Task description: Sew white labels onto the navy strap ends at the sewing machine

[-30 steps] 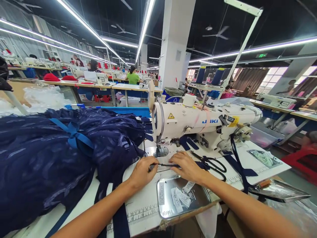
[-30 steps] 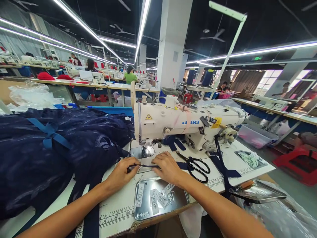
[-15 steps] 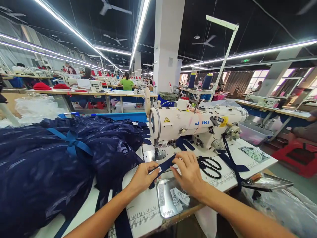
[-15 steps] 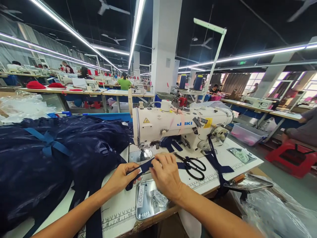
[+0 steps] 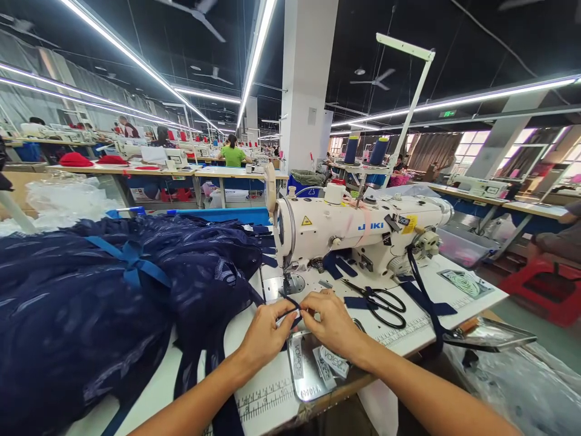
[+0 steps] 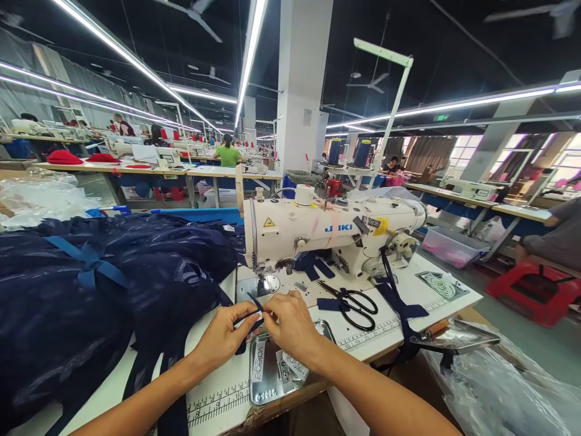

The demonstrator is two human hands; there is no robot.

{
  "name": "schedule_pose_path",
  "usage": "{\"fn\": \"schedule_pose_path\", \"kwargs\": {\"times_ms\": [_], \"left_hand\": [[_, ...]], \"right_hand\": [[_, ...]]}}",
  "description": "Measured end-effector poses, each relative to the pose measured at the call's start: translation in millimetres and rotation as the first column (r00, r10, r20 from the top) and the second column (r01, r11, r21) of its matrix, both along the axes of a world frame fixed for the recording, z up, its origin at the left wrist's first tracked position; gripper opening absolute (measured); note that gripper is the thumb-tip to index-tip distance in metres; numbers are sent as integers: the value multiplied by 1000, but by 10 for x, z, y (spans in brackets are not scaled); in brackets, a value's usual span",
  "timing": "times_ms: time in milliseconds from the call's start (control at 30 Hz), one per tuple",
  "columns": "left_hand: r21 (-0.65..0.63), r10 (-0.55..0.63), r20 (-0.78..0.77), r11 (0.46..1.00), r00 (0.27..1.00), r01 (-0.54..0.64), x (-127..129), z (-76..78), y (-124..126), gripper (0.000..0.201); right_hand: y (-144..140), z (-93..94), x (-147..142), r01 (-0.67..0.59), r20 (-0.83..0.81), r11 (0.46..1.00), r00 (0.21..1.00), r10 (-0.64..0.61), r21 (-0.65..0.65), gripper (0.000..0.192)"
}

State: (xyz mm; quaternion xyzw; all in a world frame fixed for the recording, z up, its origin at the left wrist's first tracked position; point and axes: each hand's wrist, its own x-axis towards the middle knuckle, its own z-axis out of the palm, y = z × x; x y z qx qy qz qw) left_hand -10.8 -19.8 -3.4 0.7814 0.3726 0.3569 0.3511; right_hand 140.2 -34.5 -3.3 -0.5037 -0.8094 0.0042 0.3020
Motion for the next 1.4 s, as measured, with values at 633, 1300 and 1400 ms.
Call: {"fn": "schedule_pose_path", "kwargs": {"times_ms": [633, 1300, 1400], "left_hand": [[-400, 110, 256, 917, 960, 1, 65, -10, 33, 32], [-340, -15, 161, 938, 987, 69, 23, 55, 76, 29], [-350, 9, 115, 936, 993, 32, 0, 69, 93, 31]], "right_hand": [[40, -57, 836, 381, 325, 863, 813, -484, 332, 20], [186, -22, 112, -407, -764, 802, 639, -91, -437, 20], [188, -15, 142, -397, -745, 795, 659, -100, -458, 21]]}}
